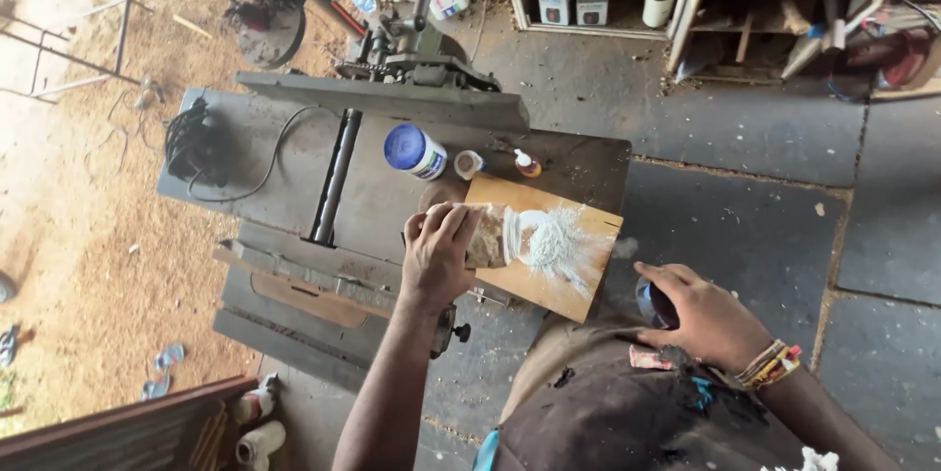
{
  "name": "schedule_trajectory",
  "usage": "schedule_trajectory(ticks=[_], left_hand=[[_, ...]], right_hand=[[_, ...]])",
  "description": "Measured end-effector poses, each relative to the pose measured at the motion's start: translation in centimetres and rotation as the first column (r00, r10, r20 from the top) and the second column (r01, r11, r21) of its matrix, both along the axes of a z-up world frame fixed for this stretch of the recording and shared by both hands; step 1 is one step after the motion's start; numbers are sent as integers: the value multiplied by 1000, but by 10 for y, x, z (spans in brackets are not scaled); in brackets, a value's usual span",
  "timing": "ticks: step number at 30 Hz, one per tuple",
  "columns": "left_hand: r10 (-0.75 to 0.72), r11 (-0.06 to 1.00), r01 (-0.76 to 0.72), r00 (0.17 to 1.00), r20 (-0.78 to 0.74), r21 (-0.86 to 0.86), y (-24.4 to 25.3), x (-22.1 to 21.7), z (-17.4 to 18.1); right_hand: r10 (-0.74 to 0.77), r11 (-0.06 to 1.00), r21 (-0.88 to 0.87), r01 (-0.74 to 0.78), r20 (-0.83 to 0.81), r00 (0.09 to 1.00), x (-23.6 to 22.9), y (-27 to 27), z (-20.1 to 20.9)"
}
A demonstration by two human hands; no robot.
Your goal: Mixing wood filler powder and paste on a wooden board using a putty knife.
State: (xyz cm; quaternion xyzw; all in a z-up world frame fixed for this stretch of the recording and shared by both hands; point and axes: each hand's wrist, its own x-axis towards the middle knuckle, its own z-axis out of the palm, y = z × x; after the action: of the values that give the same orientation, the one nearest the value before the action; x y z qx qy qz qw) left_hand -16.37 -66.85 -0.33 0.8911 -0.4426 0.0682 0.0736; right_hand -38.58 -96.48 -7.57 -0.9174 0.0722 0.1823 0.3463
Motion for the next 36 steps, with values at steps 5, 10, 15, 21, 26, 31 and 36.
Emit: schedule_trajectory(ticks=[5,10,15,21,26,31,36], left_hand=[[4,1000,-4,1000,23,14,9,2,-9],[-17,998,16,1000,-18,-54,3,-5,13],[-25,999,25,1000,-1,-48,16,-2,-10],[10,996,-13,999,-39,-91,14,-8,3],[-3,997,0,999,-46,-73,19,-9,-9],[8,998,-12,997,-72,-55,23,-11,-8],[10,996,-19,995,-95,-86,21,-9,-4]], right_hand=[[-17,1000,-17,15,-93,995,7,-1,12],[-45,999,1,45,-3,999,6,2,15],[-58,996,67,53,71,996,4,4,1],[-69,995,82,64,57,996,7,3,4],[-37,997,65,37,0,999,17,10,7],[-4,997,77,2,19,1000,26,18,21],[6,996,86,-14,100,995,36,25,24]])
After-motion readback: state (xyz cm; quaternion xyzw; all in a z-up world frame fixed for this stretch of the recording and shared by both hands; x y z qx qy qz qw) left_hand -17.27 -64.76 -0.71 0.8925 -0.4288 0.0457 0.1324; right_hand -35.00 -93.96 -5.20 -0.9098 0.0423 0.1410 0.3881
